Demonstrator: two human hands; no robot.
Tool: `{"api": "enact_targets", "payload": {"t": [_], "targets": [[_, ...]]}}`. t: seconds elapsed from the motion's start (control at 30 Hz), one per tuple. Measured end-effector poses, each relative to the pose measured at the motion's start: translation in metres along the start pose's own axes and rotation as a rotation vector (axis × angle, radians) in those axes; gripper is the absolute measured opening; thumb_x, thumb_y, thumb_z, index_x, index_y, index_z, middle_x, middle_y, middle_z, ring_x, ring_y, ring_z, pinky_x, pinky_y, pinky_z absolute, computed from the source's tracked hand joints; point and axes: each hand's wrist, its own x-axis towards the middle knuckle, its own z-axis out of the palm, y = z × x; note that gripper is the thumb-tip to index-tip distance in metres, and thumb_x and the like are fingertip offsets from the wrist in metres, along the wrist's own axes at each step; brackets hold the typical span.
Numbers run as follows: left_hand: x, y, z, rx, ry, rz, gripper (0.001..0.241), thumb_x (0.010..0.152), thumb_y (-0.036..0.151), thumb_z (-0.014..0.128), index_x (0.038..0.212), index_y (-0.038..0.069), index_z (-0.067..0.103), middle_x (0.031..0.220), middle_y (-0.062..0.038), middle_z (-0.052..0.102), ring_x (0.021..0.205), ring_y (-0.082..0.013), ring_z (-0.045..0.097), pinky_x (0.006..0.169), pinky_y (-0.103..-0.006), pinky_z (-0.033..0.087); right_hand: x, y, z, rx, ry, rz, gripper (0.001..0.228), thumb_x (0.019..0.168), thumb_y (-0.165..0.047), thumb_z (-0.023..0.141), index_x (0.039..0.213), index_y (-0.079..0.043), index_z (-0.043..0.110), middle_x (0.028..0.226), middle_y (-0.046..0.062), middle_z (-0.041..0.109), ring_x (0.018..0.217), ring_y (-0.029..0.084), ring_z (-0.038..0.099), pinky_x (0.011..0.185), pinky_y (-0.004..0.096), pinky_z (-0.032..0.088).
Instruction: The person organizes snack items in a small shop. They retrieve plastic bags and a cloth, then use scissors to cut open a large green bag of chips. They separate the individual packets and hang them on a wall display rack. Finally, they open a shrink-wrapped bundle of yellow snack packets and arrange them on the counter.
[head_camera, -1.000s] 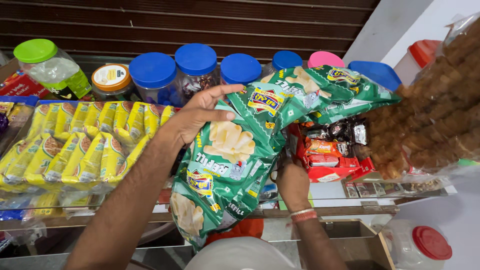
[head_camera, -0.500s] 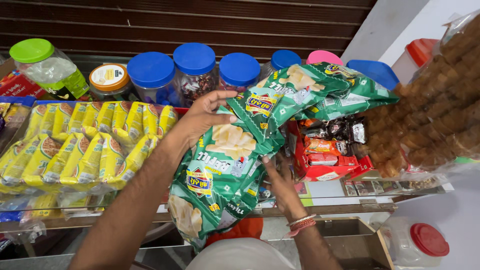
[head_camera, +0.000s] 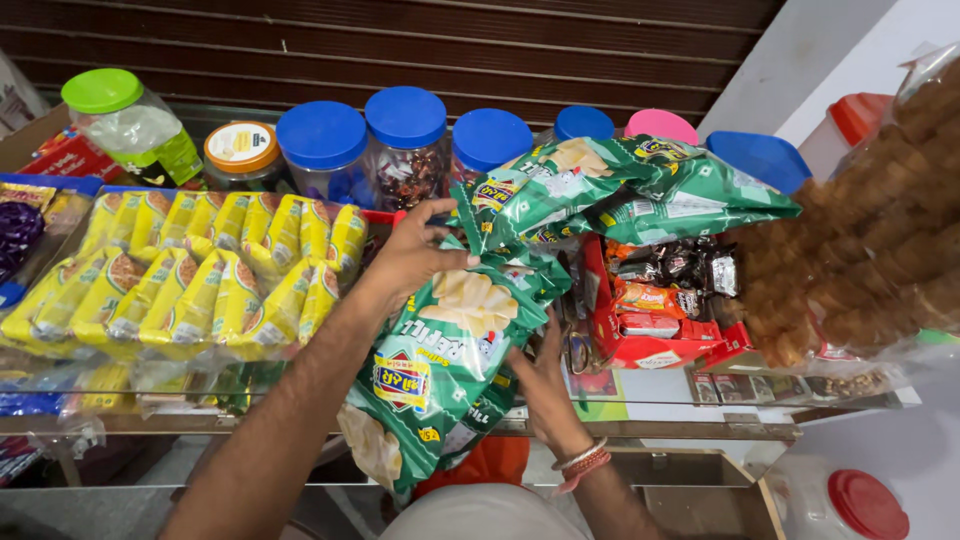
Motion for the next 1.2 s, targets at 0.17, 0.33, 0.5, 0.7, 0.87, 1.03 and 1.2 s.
{"api": "enact_targets", "payload": {"t": [0.17, 0.33, 0.5, 0.7, 0.87, 1.03, 1.2], "targets": [[-0.014, 0.007, 0.006, 0.280, 0.100, 0.098, 0.086, 0.069, 0.004, 0.087, 0.143, 0.005, 0.044, 0.117, -0.013, 0.064, 0.102, -0.0251, 0.067, 0.082, -0.0339, 0.060, 0.009, 0.007, -0.001, -0.171, 0.102, 0.038, 0.101, 0.083, -0.009, 0.071, 0.161, -0.009, 0.007, 0.161, 0.015, 0.029, 0.146, 0.027, 0.037, 0.115, 0.039, 0.037], [-0.061, 0.021, 0.020, 1.101, 0.518, 0.652, 0.055, 0.076, 0.029, 0.089, 0.117, 0.002, 0.062, 0.110, -0.018, 0.066, 0.096, -0.0382, 0.066, 0.080, -0.0460, 0.053, 0.015, 0.014, -0.003, -0.162, 0.188, 0.064, 0.095, 0.079, -0.003, 0.074, 0.157, 0.000, 0.018, 0.154, 0.018, 0.042, 0.138, 0.029, 0.050, 0.110, 0.040, 0.044], [-0.098, 0.015, 0.039, 0.823, 0.514, 0.268, 0.024, 0.097, 0.032, 0.073, 0.096, 0.009, 0.068, 0.089, -0.014, 0.072, 0.079, -0.0329, 0.071, 0.073, -0.0438, 0.052, 0.012, 0.012, -0.003, 0.041, 0.167, 0.214, 0.093, 0.081, -0.010, 0.070, 0.156, -0.010, 0.016, 0.137, 0.014, 0.060, 0.119, 0.025, 0.062, 0.095, 0.038, 0.054], [-0.144, -0.008, 0.069, 0.867, 0.531, 0.484, 0.022, 0.090, 0.025, 0.078, 0.086, 0.006, 0.067, 0.084, -0.012, 0.065, 0.079, -0.0336, 0.064, 0.069, -0.0445, 0.050, 0.013, 0.004, 0.002, 0.001, 0.044, 0.236, 0.054, 0.086, -0.009, 0.074, 0.135, 0.005, 0.056, 0.121, 0.015, 0.072, 0.102, 0.023, 0.071, 0.083, 0.036, 0.059], [-0.163, -0.019, 0.090, 0.902, 0.661, 0.616, 0.021, 0.085, 0.018, 0.081, 0.093, 0.007, 0.065, 0.096, -0.013, 0.062, 0.091, -0.0360, 0.061, 0.078, -0.0471, 0.048, 0.001, 0.008, 0.003, 0.059, 0.057, 0.299, 0.051, 0.084, -0.004, 0.070, 0.133, -0.003, 0.055, 0.118, 0.011, 0.071, 0.100, 0.022, 0.072, 0.082, 0.037, 0.059], [-0.168, -0.023, 0.091, 0.788, 0.760, 0.536, 0.045, 0.083, 0.021, 0.082, 0.119, 0.008, 0.058, 0.114, -0.016, 0.057, 0.096, -0.0351, 0.063, 0.083, -0.0453, 0.053, -0.008, 0.013, 0.000, 0.033, 0.063, 0.304, 0.054, 0.082, 0.000, 0.070, 0.133, -0.003, 0.051, 0.116, 0.012, 0.070, 0.101, 0.026, 0.071, 0.079, 0.040, 0.062], [-0.163, -0.027, 0.085, 0.828, 0.839, 0.485, 0.072, 0.077, 0.025, 0.088, 0.135, 0.005, 0.051, 0.129, -0.023, 0.057, 0.117, -0.0416, 0.058, 0.093, -0.0470, 0.051, -0.016, 0.011, -0.004, 0.095, 0.035, 0.261, 0.058, 0.082, 0.001, 0.071, 0.134, 0.000, 0.046, 0.118, 0.015, 0.067, 0.102, 0.027, 0.070, 0.080, 0.040, 0.061]]}}
